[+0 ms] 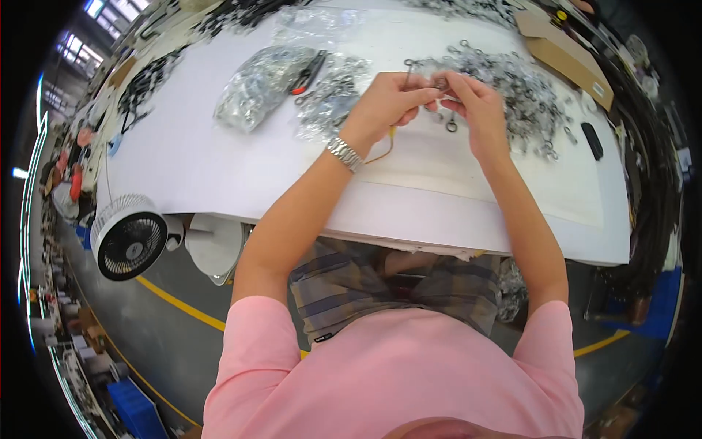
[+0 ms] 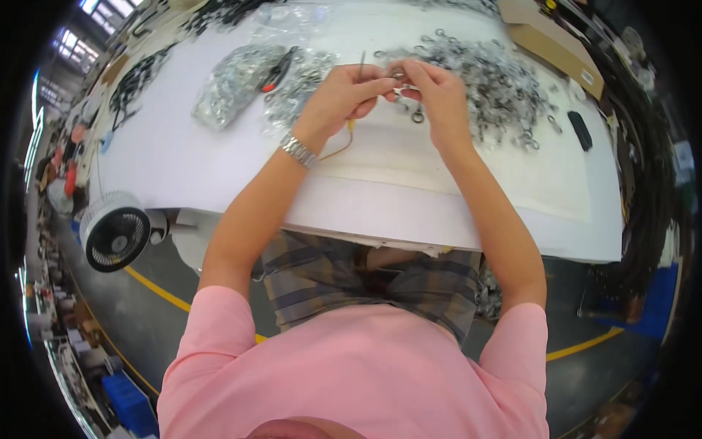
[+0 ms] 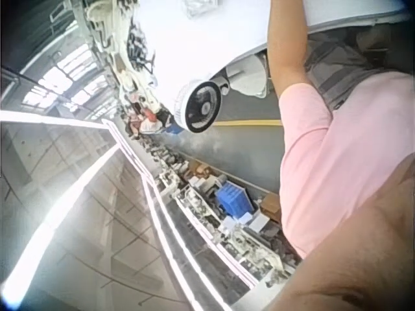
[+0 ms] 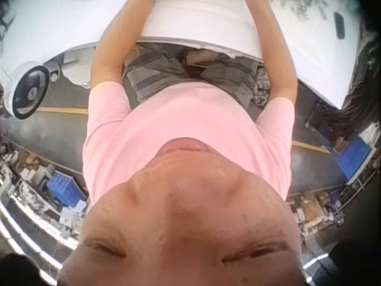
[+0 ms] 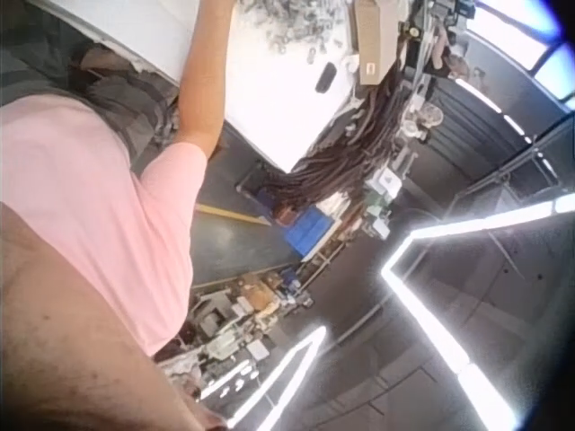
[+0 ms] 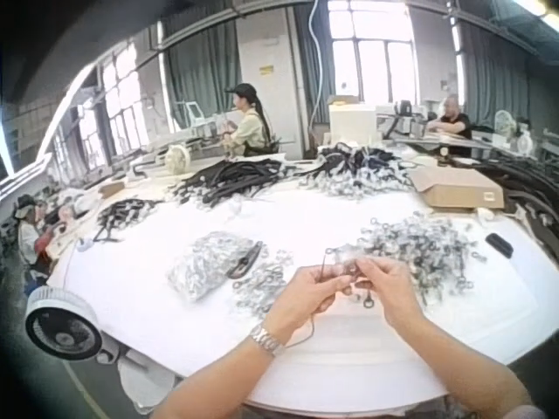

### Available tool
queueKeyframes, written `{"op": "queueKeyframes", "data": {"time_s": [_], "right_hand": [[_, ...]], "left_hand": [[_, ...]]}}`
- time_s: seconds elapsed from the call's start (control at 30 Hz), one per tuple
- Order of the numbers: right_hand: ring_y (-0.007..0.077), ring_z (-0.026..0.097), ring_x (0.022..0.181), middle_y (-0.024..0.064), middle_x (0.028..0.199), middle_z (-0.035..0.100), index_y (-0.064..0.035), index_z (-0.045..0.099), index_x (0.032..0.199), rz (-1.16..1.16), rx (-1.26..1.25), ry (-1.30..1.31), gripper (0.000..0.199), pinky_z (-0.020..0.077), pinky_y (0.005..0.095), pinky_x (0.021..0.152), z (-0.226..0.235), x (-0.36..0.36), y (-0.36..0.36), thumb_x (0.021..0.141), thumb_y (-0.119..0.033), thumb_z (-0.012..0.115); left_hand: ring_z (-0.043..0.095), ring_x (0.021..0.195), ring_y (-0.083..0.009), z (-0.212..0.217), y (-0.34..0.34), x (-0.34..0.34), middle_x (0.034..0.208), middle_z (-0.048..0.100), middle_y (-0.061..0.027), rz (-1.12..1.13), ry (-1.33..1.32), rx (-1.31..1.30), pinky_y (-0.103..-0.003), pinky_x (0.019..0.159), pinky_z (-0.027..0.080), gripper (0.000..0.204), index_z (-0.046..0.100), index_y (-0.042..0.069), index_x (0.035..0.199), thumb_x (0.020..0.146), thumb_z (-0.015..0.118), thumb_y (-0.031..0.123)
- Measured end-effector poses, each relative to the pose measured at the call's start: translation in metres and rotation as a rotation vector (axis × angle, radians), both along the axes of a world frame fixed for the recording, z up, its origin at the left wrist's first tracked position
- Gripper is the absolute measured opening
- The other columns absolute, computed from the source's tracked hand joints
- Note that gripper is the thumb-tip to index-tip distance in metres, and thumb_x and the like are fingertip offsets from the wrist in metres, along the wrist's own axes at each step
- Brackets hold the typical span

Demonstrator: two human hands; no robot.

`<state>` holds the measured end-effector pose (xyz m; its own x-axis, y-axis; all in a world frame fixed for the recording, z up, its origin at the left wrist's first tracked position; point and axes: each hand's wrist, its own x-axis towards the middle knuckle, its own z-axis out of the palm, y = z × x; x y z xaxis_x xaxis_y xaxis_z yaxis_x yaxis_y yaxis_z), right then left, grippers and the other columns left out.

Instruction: Manually sorting and assembling small metal rings and loop hooks into interconnected hardware configurations.

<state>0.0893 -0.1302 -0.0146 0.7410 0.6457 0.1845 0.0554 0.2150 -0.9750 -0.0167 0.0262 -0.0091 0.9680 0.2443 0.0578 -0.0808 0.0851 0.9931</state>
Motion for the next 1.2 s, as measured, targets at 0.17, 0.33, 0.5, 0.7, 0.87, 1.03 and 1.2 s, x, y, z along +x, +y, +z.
{"op": "queueKeyframes", "data": {"time_s": [0.17, 0.33, 0.5, 0.7, 0.87, 1.03, 1.2], "right_hand": [[0.0128, 0.072, 0.087, 0.0068, 0.097, 0.077, -0.0004, 0.076, 0.106, -0.101, 0.135, 0.045, 0.028, 0.0569, 0.0257, 0.082, 0.017, 0.015, -0.021, 0.102, -0.024, 0.063], [0.0100, 0.068, 0.092, 0.0048, 0.107, 0.077, -0.0054, 0.076, 0.109, -0.095, 0.091, 0.058, 0.029, 0.0536, 0.0259, 0.086, 0.014, 0.011, -0.026, 0.103, -0.030, 0.062], [0.0122, 0.070, 0.096, 0.0065, 0.107, 0.076, -0.0035, 0.075, 0.111, -0.067, 0.101, 0.122, 0.029, 0.0547, 0.0281, 0.089, 0.007, 0.008, -0.019, 0.102, -0.028, 0.064], [0.0125, 0.070, 0.092, 0.0069, 0.104, 0.077, -0.0021, 0.076, 0.109, -0.118, 0.142, 0.099, 0.027, 0.0555, 0.0282, 0.087, 0.002, 0.010, -0.018, 0.101, -0.026, 0.066], [0.0120, 0.071, 0.088, 0.0072, 0.102, 0.077, -0.0020, 0.076, 0.107, -0.156, 0.144, 0.020, 0.025, 0.0560, 0.0271, 0.083, 0.008, 0.011, -0.018, 0.100, -0.024, 0.067], [0.0121, 0.072, 0.087, 0.0070, 0.101, 0.077, -0.0020, 0.076, 0.107, -0.197, 0.135, -0.009, 0.023, 0.0557, 0.0255, 0.080, 0.017, 0.015, -0.023, 0.098, -0.023, 0.069], [0.0122, 0.072, 0.085, 0.0045, 0.097, 0.076, -0.0015, 0.074, 0.109, 0.087, -0.022, 0.032, 0.025, 0.0547, 0.0243, 0.074, 0.032, 0.015, -0.020, 0.096, -0.022, 0.072]], "left_hand": [[0.041, 0.051, -0.0015, 0.007, -0.015, 0.018, 0.084, 0.070, -0.0032, -0.091, -0.015, 0.043, -0.018, 0.045, 0.027, 0.022, 0.073, -0.003, 0.108, 0.098, 0.070, 0.017], [0.039, 0.051, -0.0016, 0.006, -0.021, 0.017, 0.084, 0.069, -0.0032, -0.114, 0.007, 0.049, -0.018, 0.046, 0.028, 0.022, 0.073, -0.003, 0.109, 0.099, 0.067, 0.016], [0.039, 0.051, -0.0019, 0.008, -0.020, 0.014, 0.083, 0.070, -0.0032, -0.037, -0.012, 0.029, -0.018, 0.046, 0.027, 0.022, 0.072, -0.004, 0.109, 0.101, 0.065, 0.015], [0.038, 0.049, -0.0020, 0.010, -0.019, 0.012, 0.082, 0.070, -0.0043, -0.071, -0.008, 0.061, -0.019, 0.045, 0.026, 0.024, 0.071, -0.004, 0.107, 0.103, 0.062, 0.018], [0.037, 0.046, -0.0019, 0.012, -0.022, 0.015, 0.081, 0.072, -0.0078, -0.054, 0.003, 0.010, -0.019, 0.042, 0.025, 0.023, 0.072, -0.003, 0.101, 0.101, 0.066, 0.019], [0.038, 0.047, -0.0019, 0.012, -0.020, 0.022, 0.083, 0.070, -0.0047, 0.027, -0.069, -0.046, -0.019, 0.043, 0.026, 0.020, 0.069, 0.000, 0.098, 0.102, 0.063, 0.018], [0.039, 0.045, -0.0019, 0.013, -0.004, 0.005, 0.079, 0.068, -0.0035, 0.082, -0.015, -0.045, -0.020, 0.041, 0.026, 0.018, 0.067, 0.001, 0.093, 0.100, 0.065, 0.018]]}}
